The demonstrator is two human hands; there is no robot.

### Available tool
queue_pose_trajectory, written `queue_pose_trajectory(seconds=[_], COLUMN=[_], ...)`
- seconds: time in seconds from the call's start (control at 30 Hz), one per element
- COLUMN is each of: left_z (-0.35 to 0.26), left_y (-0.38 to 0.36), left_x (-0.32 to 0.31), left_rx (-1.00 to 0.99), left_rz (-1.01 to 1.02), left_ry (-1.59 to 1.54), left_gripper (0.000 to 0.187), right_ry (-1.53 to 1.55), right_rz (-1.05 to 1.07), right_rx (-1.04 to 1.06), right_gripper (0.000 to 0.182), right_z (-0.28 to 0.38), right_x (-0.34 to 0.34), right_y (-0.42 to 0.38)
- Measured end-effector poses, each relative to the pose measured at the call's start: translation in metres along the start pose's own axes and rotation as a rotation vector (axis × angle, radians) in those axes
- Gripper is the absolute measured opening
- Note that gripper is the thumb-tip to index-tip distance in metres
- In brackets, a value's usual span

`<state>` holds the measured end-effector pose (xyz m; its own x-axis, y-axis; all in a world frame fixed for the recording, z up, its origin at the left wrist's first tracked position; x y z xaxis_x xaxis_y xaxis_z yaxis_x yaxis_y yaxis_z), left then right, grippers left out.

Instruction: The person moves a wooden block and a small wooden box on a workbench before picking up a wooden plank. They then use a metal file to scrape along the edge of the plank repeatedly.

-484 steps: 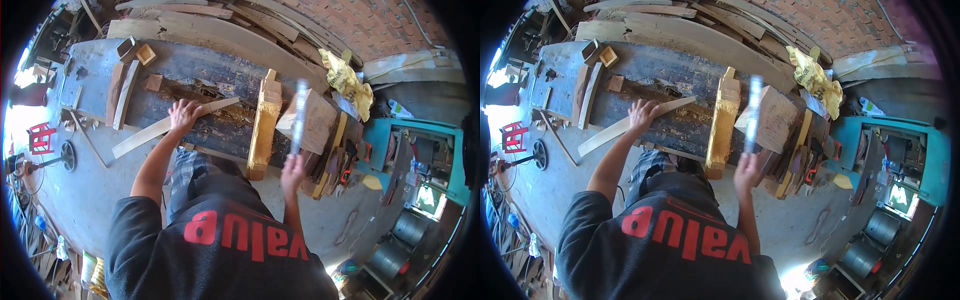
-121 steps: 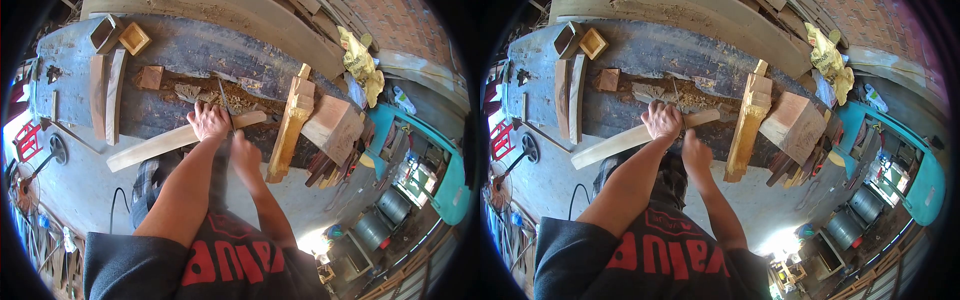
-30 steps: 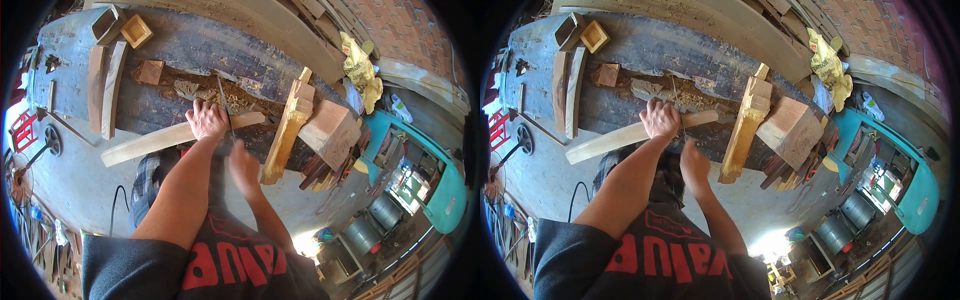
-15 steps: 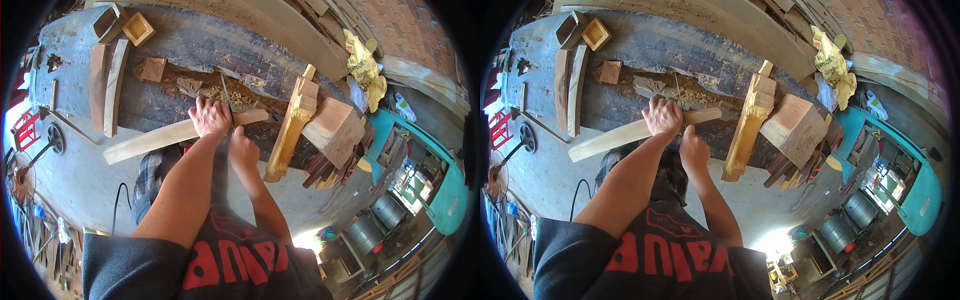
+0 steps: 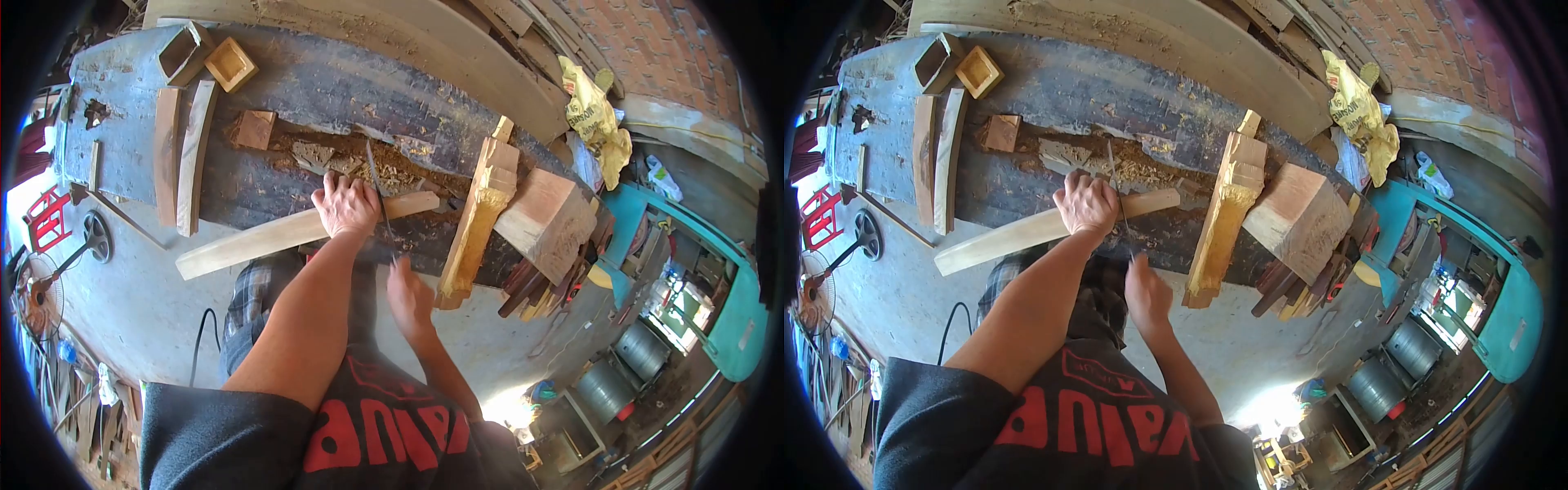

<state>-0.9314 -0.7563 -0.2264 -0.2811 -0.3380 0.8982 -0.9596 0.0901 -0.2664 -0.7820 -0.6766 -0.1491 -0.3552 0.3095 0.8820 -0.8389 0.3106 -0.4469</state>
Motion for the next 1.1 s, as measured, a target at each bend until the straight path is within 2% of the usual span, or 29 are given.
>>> queue_pose_trajectory(seconds=[0.1,0.17,0.33,0.4,0.43,0.5,0.53,0.6,0.7,0.8,0.83,0.9,0.93,1.0,1.03,1.1], left_z=[0.000,0.001,0.002,0.002,0.004,0.004,0.003,0.004,0.001,0.006,0.007,0.004,0.002,0.001,0.000,0.002], left_y=[0.000,-0.001,0.000,0.001,-0.001,0.000,0.000,0.001,-0.003,-0.005,-0.009,-0.009,-0.009,-0.009,-0.010,-0.010], left_x=[0.003,0.001,0.005,0.003,0.003,0.001,0.005,0.006,0.007,-0.009,-0.011,-0.003,-0.002,-0.004,-0.005,-0.005], left_rx=[-0.010,-0.012,0.006,0.007,0.014,0.024,0.027,0.031,0.014,-0.021,-0.032,0.001,-0.005,-0.015,-0.029,-0.037], left_rz=[-0.010,-0.068,-0.033,-0.010,-0.015,0.020,0.008,-0.012,-0.047,-0.232,-0.267,-0.139,-0.140,-0.156,-0.149,-0.135], left_ry=[-0.024,-0.054,-0.061,-0.070,-0.071,-0.092,-0.105,-0.098,-0.066,-0.087,-0.082,-0.028,-0.011,0.017,0.029,0.054], left_gripper=[0.027,0.026,0.025,0.026,0.026,0.027,0.028,0.027,0.025,0.030,0.031,0.030,0.032,0.037,0.037,0.037], right_ry=[-0.005,-0.006,0.026,0.022,0.019,-0.016,-0.019,0.196,0.258,0.372,0.428,0.420,0.441,0.498,0.512,0.471], right_rz=[-0.001,0.017,0.055,0.186,0.185,0.238,0.227,0.323,0.267,0.178,0.128,0.120,0.114,-0.065,-0.069,0.191], right_rx=[-0.012,0.001,0.003,-0.166,-0.159,-0.308,-0.294,-0.548,-0.418,-0.062,-0.016,0.202,0.195,0.358,0.345,0.131], right_gripper=[0.019,0.018,0.017,0.019,0.019,0.022,0.022,0.028,0.032,0.030,0.028,0.028,0.028,0.026,0.026,0.029], right_z=[-0.027,-0.032,-0.032,-0.034,-0.038,-0.053,-0.058,-0.069,-0.085,-0.133,-0.134,-0.128,-0.133,-0.135,-0.139,-0.146], right_x=[-0.005,0.008,0.022,0.032,0.033,0.031,0.031,0.027,-0.003,-0.092,-0.109,-0.119,-0.132,-0.154,-0.165,-0.189], right_y=[-0.049,-0.063,-0.087,-0.103,-0.117,-0.142,-0.155,-0.182,-0.170,-0.144,-0.133,-0.115,-0.115,-0.121,-0.128,-0.146])
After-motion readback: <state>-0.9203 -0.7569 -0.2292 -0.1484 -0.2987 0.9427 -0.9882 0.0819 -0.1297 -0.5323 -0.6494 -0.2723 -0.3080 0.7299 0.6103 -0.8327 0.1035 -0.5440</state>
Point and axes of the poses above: each hand's wrist, its own y-axis towards the middle knuckle, its own x-axis out of the back of the hand, z = x × y, the point moved 2 cm from there along y, towards the middle knuckle, and after that the axes turned 2 degrees about -y, right-handed, at the moved point
